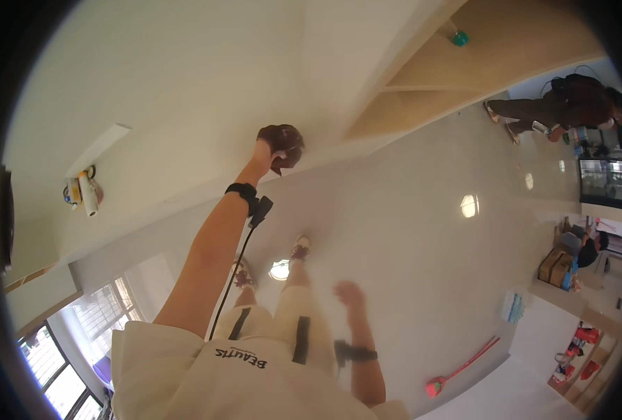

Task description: The person wipes a white wall-mounted shelf with a dark cloth, moving items such as tape rolls and a plastic bottle aside to reach the surface. They continue wiping different sections of the shelf and the wall area above it.

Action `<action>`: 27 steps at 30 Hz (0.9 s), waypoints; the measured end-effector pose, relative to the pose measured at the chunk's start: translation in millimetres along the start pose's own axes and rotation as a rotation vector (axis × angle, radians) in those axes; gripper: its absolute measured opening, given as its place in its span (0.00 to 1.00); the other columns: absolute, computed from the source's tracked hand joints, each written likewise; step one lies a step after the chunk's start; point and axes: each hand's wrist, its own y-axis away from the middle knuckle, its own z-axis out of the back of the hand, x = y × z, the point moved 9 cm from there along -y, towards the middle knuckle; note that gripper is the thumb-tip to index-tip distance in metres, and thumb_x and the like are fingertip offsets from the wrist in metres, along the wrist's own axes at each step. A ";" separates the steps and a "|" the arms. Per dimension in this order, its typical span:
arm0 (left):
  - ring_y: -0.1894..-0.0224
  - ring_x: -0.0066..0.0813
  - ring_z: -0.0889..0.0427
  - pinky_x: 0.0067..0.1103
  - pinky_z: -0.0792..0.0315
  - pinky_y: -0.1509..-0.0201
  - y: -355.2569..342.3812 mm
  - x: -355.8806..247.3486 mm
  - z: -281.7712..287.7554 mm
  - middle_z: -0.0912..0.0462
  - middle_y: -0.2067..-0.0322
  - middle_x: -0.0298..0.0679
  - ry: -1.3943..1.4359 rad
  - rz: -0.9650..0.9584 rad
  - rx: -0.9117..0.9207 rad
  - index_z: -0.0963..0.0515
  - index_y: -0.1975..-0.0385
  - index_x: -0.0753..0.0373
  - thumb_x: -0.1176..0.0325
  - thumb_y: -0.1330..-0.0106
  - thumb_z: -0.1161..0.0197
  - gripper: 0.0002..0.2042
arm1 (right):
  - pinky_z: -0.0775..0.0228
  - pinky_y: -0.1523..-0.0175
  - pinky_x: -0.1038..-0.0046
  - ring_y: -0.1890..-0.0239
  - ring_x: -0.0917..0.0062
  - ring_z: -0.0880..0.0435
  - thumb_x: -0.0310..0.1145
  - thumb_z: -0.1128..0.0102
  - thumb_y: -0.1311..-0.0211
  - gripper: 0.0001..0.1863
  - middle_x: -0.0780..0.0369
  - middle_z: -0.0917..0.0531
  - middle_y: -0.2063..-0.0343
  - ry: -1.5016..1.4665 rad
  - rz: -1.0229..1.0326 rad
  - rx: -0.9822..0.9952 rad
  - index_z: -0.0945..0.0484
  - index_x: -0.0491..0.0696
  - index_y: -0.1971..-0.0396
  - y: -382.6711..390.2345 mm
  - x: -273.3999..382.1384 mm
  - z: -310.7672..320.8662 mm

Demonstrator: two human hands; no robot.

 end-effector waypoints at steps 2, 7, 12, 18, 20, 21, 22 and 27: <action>0.57 0.29 0.25 0.25 0.29 0.57 -17.1 25.0 -53.4 0.24 0.58 0.38 -0.252 0.126 0.158 0.28 0.53 0.60 0.65 0.35 0.48 0.13 | 0.33 0.55 0.75 0.61 0.80 0.21 0.42 0.49 0.34 0.12 0.64 0.17 0.65 0.012 -0.071 -0.024 0.25 0.50 0.61 -12.2 3.2 16.0; 0.54 0.30 0.26 0.26 0.31 0.52 -39.1 24.2 -102.5 0.24 0.56 0.39 -0.551 0.269 0.447 0.28 0.52 0.61 0.66 0.38 0.45 0.15 | 0.33 0.55 0.76 0.62 0.80 0.21 0.42 0.48 0.34 0.11 0.64 0.17 0.65 -0.042 -0.069 -0.066 0.25 0.50 0.62 -38.1 24.9 39.2; 0.51 0.32 0.27 0.27 0.34 0.48 -37.3 3.9 -109.5 0.24 0.54 0.39 -0.632 0.303 0.509 0.28 0.51 0.61 0.66 0.41 0.41 0.17 | 0.33 0.55 0.76 0.62 0.80 0.21 0.42 0.48 0.35 0.12 0.65 0.18 0.65 -0.039 -0.096 -0.038 0.25 0.50 0.61 -53.2 34.7 21.1; 0.47 0.34 0.28 0.28 0.36 0.42 12.5 -19.7 -101.3 0.24 0.52 0.40 -0.551 0.306 0.481 0.28 0.51 0.62 0.67 0.44 0.37 0.20 | 0.34 0.54 0.76 0.62 0.80 0.21 0.45 0.49 0.35 0.15 0.65 0.18 0.65 0.074 -0.053 0.078 0.25 0.49 0.61 -39.1 75.2 -30.8; 0.46 0.35 0.29 0.29 0.37 0.41 44.7 -38.5 -79.1 0.24 0.51 0.40 -0.465 0.283 0.441 0.28 0.50 0.63 0.68 0.45 0.35 0.21 | 0.35 0.54 0.76 0.62 0.81 0.21 0.45 0.50 0.35 0.15 0.65 0.18 0.64 0.196 0.024 0.108 0.24 0.50 0.61 -29.3 95.4 -41.0; 0.46 0.35 0.29 0.29 0.38 0.40 61.0 -47.6 -65.1 0.24 0.51 0.40 -0.433 0.277 0.416 0.28 0.50 0.63 0.68 0.46 0.35 0.22 | 0.35 0.54 0.76 0.62 0.81 0.22 0.45 0.50 0.36 0.15 0.65 0.18 0.64 0.260 0.062 0.121 0.24 0.50 0.61 -23.2 103.1 -43.2; 0.45 0.35 0.29 0.29 0.38 0.39 84.6 -58.6 -42.1 0.24 0.51 0.41 -0.399 0.275 0.381 0.28 0.50 0.63 0.68 0.47 0.34 0.22 | 0.35 0.55 0.76 0.62 0.81 0.21 0.45 0.50 0.36 0.14 0.66 0.18 0.64 0.322 0.113 0.116 0.24 0.50 0.61 -20.0 109.4 -46.0; 0.44 0.37 0.29 0.30 0.38 0.37 198.8 -127.8 125.6 0.23 0.51 0.41 -0.212 0.432 0.108 0.27 0.50 0.63 0.69 0.49 0.31 0.24 | 0.35 0.60 0.77 0.67 0.81 0.20 0.44 0.48 0.38 0.13 0.66 0.17 0.70 0.744 0.535 0.162 0.24 0.51 0.63 -19.4 110.6 -88.3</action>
